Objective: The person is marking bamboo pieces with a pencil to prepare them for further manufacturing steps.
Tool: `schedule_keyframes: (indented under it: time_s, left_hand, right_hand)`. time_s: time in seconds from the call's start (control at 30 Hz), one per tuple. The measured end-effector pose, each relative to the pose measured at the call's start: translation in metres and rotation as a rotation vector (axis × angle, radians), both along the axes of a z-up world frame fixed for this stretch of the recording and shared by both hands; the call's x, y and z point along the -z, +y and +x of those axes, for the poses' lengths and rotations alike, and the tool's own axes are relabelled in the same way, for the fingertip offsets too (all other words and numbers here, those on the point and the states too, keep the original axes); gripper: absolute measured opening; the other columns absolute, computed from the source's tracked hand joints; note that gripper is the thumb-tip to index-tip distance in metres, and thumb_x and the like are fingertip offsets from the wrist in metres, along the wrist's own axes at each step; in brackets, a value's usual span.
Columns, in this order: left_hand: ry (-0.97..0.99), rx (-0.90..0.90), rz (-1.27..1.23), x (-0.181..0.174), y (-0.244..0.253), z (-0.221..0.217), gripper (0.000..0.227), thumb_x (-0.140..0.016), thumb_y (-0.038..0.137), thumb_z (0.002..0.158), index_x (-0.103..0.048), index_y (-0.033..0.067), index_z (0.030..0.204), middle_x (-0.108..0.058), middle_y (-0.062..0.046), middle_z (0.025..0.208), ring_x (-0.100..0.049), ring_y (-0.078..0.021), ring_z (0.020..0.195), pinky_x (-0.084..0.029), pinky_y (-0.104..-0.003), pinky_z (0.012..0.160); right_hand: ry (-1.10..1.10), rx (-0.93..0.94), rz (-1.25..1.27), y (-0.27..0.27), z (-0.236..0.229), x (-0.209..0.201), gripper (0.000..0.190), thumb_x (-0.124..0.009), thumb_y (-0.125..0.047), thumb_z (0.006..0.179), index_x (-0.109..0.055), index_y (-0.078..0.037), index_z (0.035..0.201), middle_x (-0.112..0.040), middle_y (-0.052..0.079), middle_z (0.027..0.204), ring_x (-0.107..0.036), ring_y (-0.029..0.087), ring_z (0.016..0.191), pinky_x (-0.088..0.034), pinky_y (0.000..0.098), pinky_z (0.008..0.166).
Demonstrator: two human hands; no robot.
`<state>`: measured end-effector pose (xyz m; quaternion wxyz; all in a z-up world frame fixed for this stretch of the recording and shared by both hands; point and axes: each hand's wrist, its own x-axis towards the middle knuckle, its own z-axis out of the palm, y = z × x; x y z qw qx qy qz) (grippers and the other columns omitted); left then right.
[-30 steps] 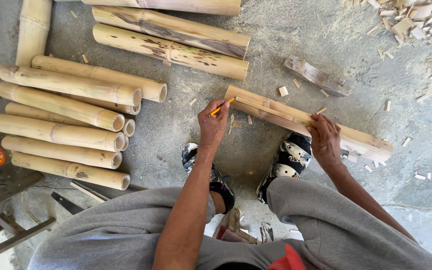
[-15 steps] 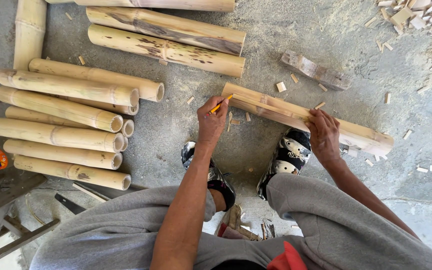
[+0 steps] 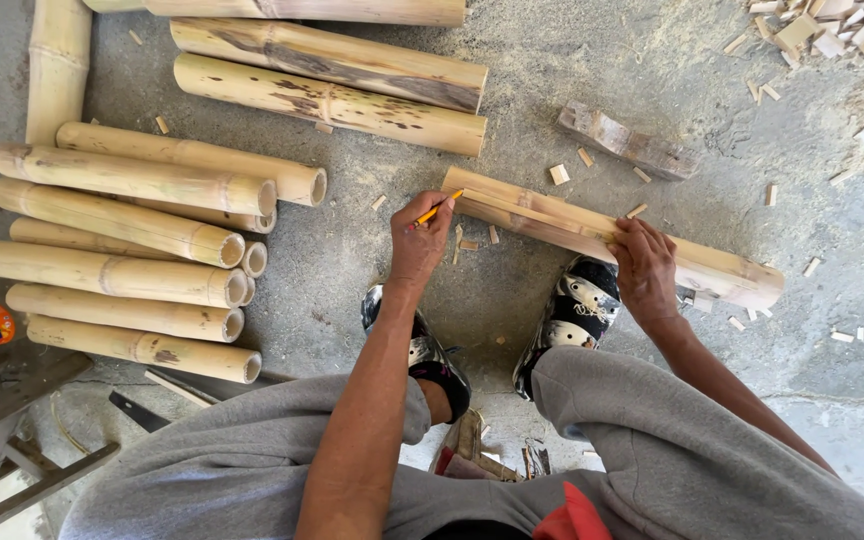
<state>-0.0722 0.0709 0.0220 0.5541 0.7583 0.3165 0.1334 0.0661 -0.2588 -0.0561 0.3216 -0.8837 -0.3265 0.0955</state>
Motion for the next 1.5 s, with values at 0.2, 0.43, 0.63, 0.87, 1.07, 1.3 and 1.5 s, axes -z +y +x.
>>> schedule_keyframes:
  time_s: [0.2, 0.43, 0.63, 0.87, 1.07, 1.3, 1.5]
  left_hand:
    - [-0.088, -0.009, -0.064, -0.033, -0.003, 0.021, 0.009, -0.069, 0.009, 0.103, -0.071, 0.0004, 0.103, -0.062, 0.000, 0.083, -0.050, -0.0068, 0.071, -0.044, -0.026, 0.063]
    - [-0.100, 0.212, -0.198, -0.032, -0.094, 0.096, 0.014, -0.071, 0.010, 0.095, -0.069, 0.0007, 0.106, -0.066, 0.001, 0.086, -0.056, -0.0054, 0.076, -0.049, -0.023, 0.068]
    - [-0.053, 0.570, -0.325, -0.006, -0.220, 0.160, 0.018, -0.069, 0.021, 0.100, -0.071, 0.0028, 0.098, -0.071, -0.005, 0.076, -0.066, -0.0101, 0.068, -0.054, -0.028, 0.062]
    - [-0.215, 0.868, -0.109, 0.039, -0.312, 0.206, 0.022, -0.067, 0.021, 0.099, -0.060, -0.0001, 0.097, -0.069, -0.015, 0.080, -0.071, -0.0284, 0.071, -0.056, -0.041, 0.066]
    - [-0.119, 1.056, 0.069, 0.042, -0.338, 0.220, 0.019, -0.064, 0.020, 0.100, -0.060, 0.0014, 0.100, -0.070, -0.016, 0.087, -0.070, -0.0319, 0.081, -0.056, -0.044, 0.076]
    - [-0.007, 1.189, 0.159, 0.050, -0.346, 0.219, 0.018, -0.060, 0.020, 0.102, -0.060, 0.0026, 0.103, -0.071, -0.013, 0.091, -0.072, -0.0274, 0.085, -0.057, -0.042, 0.084]
    - [-0.041, 1.224, 0.223, 0.063, -0.346, 0.217, 0.019, -0.062, 0.019, 0.101, -0.059, 0.0007, 0.104, -0.071, -0.014, 0.090, -0.073, -0.0268, 0.084, -0.059, -0.039, 0.083]
  right_hand:
    - [-0.035, 0.020, 0.044, -0.003, -0.001, 0.010, 0.011, -0.063, -0.014, 0.107, -0.069, -0.005, 0.107, -0.072, 0.014, 0.129, -0.065, 0.030, 0.127, -0.047, 0.0479, 0.114]
    - [-0.007, 0.071, 0.112, 0.002, -0.006, -0.010, 0.017, -0.065, -0.002, 0.092, -0.063, -0.001, 0.109, -0.065, 0.016, 0.127, -0.057, 0.035, 0.125, -0.042, 0.0516, 0.105]
    - [-0.067, 0.074, 0.160, 0.004, -0.007, 0.004, 0.015, -0.064, -0.010, 0.094, -0.064, -0.006, 0.109, -0.064, 0.014, 0.128, -0.056, 0.035, 0.129, -0.041, 0.0513, 0.111]
    - [-0.126, 0.043, 0.077, 0.003, -0.010, 0.013, 0.023, -0.067, -0.022, 0.088, -0.063, -0.007, 0.104, -0.063, 0.011, 0.135, -0.051, 0.031, 0.140, -0.039, 0.0482, 0.116]
    - [0.022, 0.049, 0.068, 0.008, -0.008, -0.018, 0.039, -0.071, -0.037, 0.085, -0.063, -0.003, 0.103, -0.061, 0.015, 0.136, -0.046, 0.033, 0.142, -0.033, 0.0501, 0.118]
    - [0.095, 0.056, 0.054, 0.006, -0.006, -0.031, 0.043, -0.071, -0.039, 0.086, -0.063, -0.002, 0.106, -0.059, 0.016, 0.140, -0.044, 0.034, 0.146, -0.030, 0.0505, 0.121]
    - [0.086, 0.042, 0.023, 0.006, -0.006, -0.032, 0.043, -0.069, -0.039, 0.087, -0.063, -0.003, 0.108, -0.058, 0.015, 0.142, -0.044, 0.034, 0.146, -0.030, 0.0503, 0.121]
